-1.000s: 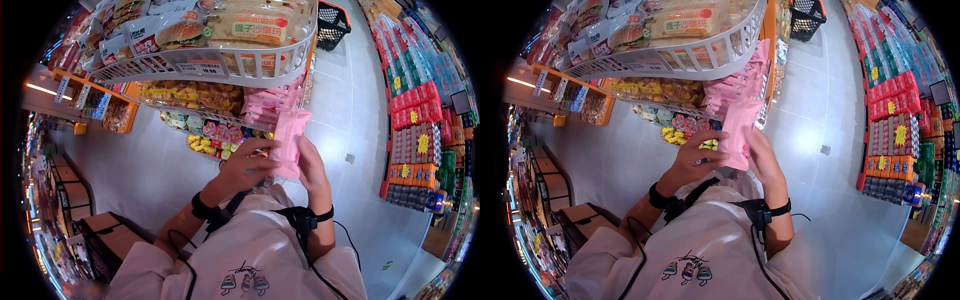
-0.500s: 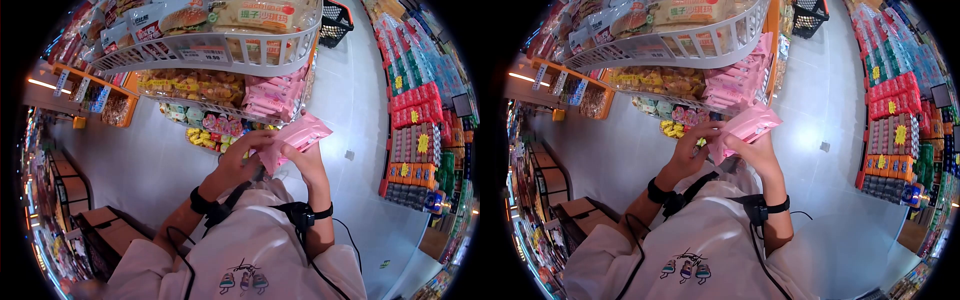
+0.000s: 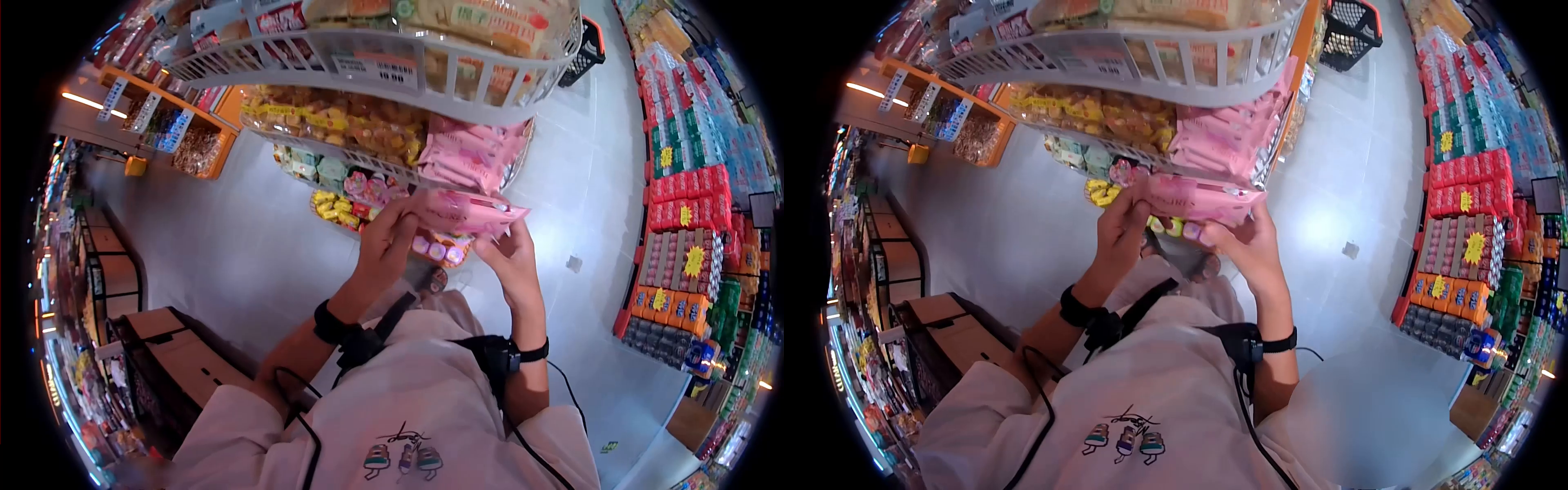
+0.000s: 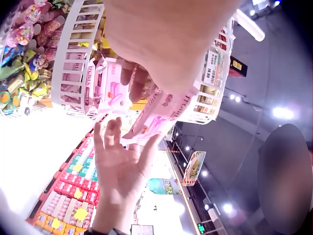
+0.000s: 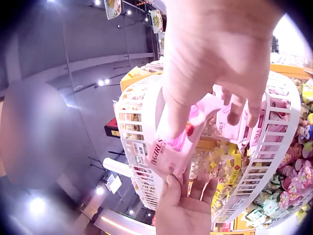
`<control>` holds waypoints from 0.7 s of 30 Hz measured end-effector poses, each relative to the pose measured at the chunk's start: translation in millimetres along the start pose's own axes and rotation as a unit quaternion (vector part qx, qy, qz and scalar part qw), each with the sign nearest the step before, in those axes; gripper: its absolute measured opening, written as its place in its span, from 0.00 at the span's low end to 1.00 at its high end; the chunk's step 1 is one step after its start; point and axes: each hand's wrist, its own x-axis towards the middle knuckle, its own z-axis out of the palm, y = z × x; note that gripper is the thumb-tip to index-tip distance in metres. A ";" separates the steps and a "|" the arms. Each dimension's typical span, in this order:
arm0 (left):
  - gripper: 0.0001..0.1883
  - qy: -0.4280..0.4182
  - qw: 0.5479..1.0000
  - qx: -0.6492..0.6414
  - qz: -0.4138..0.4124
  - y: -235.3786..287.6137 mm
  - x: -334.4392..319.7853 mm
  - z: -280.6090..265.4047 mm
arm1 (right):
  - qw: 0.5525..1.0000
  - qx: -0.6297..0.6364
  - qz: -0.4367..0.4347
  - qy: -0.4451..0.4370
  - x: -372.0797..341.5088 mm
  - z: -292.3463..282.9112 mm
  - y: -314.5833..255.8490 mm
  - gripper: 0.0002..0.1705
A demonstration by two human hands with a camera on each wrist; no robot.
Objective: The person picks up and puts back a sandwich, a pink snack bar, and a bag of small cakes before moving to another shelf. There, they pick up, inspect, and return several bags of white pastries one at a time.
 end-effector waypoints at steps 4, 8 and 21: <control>0.11 0.019 0.999 0.029 -0.030 -13.9 9.0 -1.8 | 0.996 -0.076 -0.008 0.037 4.0 -18.0 8.5 0.20; 0.12 0.002 0.991 0.133 -0.013 -11.3 30.3 -2.4 | 0.987 -0.135 -0.056 0.065 9.2 -39.7 -2.0 0.17; 0.34 -0.072 0.877 0.446 0.162 3.2 131.9 12.3 | 0.870 -0.279 -0.210 0.348 140.8 -134.6 -2.8 0.20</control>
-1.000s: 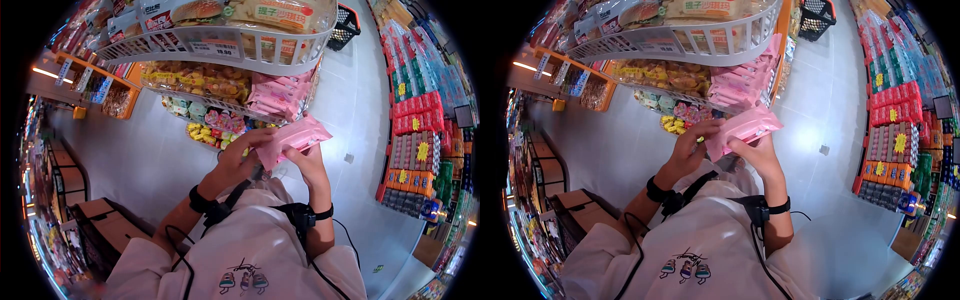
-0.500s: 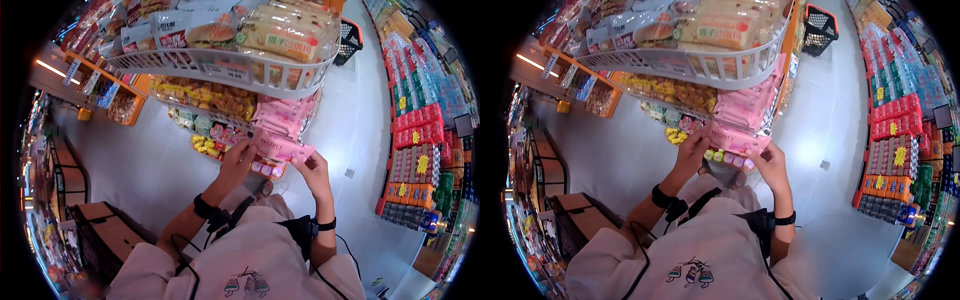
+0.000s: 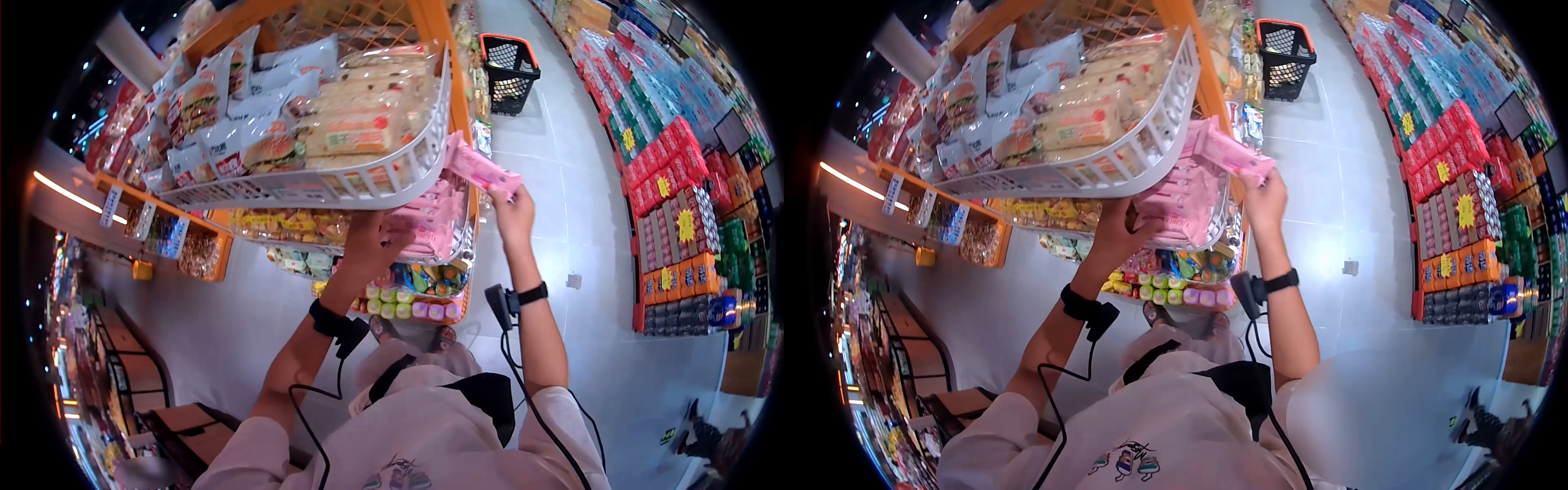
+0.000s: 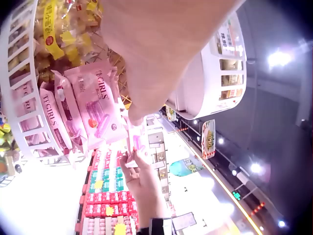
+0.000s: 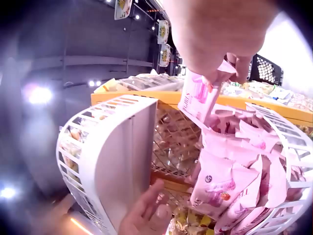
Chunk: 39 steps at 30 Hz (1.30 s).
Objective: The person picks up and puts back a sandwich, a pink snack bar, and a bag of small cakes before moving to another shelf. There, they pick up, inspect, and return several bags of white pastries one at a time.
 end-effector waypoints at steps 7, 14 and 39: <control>0.52 -0.202 0.967 -0.130 -0.087 22.4 40.4 0.9 | 0.994 0.052 0.004 -0.096 1.9 48.4 -16.1 0.20; 0.63 -0.180 0.975 0.126 0.039 8.0 47.1 10.0 | 0.981 -0.005 0.008 -0.193 6.5 62.3 -16.2 0.21; 0.68 -0.256 0.947 0.175 0.083 -14.0 87.0 21.5 | 0.958 0.141 0.086 -0.234 40.0 61.3 -2.7 0.22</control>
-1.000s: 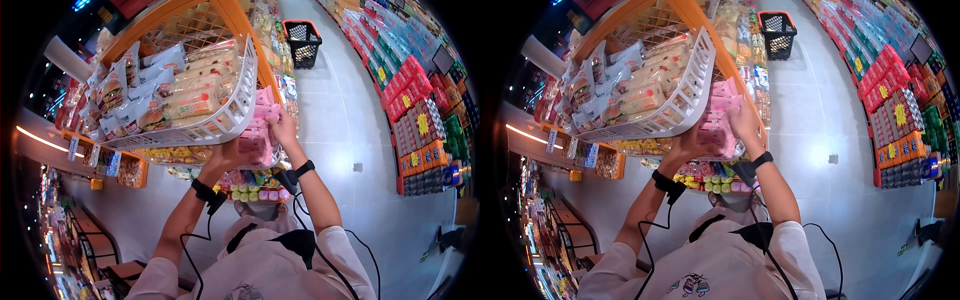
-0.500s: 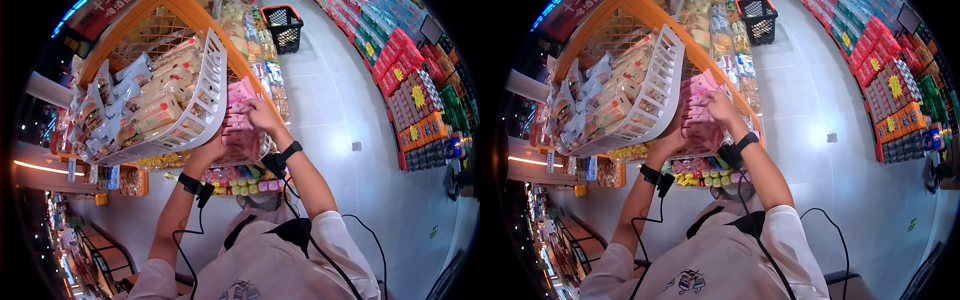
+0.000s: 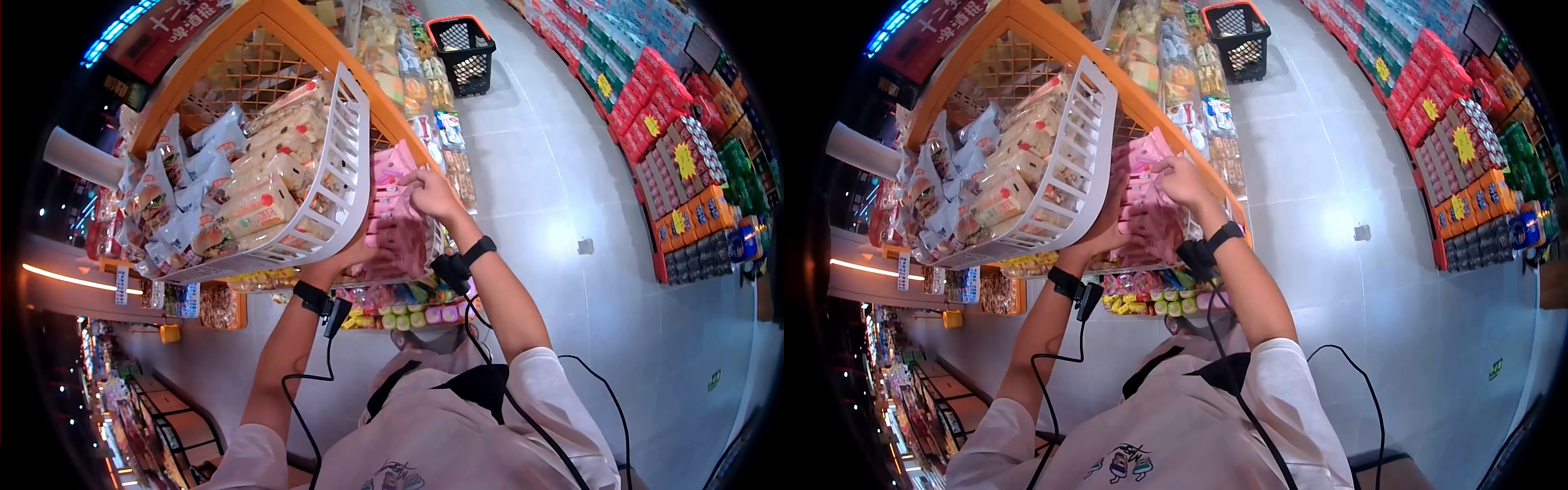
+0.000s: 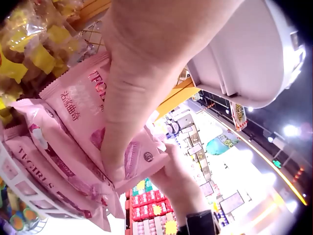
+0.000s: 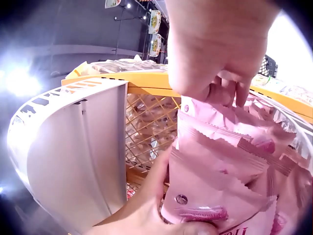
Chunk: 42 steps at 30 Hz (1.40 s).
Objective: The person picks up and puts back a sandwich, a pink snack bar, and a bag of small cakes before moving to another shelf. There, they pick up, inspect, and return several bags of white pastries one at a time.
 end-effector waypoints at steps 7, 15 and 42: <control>0.67 0.000 1.000 -0.012 0.023 5.8 5.4 -10.4 | 0.992 -0.039 -0.070 0.100 19.0 2.2 5.6 0.18; 0.68 -0.064 0.846 -0.527 -0.045 -8.6 3.3 -2.1 | 0.998 -0.051 0.031 -0.008 26.9 -13.9 3.9 0.11; 0.44 0.015 0.970 -0.234 0.064 -17.8 -29.1 -13.7 | 0.989 -0.009 -0.025 0.147 51.2 4.1 -20.7 0.09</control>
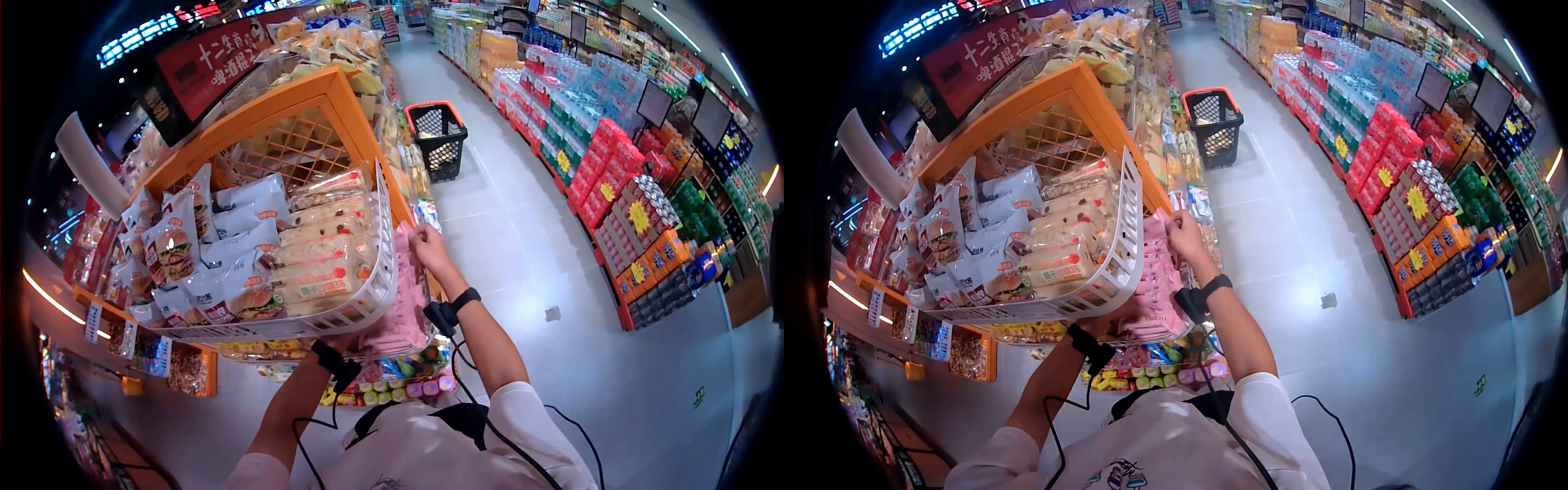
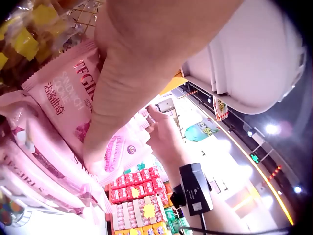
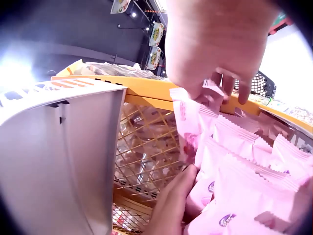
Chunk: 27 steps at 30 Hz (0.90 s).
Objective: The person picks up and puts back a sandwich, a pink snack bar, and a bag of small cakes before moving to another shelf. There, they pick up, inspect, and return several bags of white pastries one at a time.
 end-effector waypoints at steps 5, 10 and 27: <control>0.40 0.019 1.000 0.001 0.016 -4.1 -9.4 0.3 | 0.972 0.109 -0.113 0.172 -22.2 -17.1 -13.4 0.08; 0.36 0.051 0.997 -0.007 0.051 -1.9 -16.0 0.7 | 0.927 0.218 -0.080 0.293 -77.4 -43.8 -68.0 0.11; 0.49 -0.025 0.999 -0.026 -0.007 -57.6 15.4 25.2 | 0.909 0.251 0.051 0.328 -192.8 -62.4 -66.8 0.12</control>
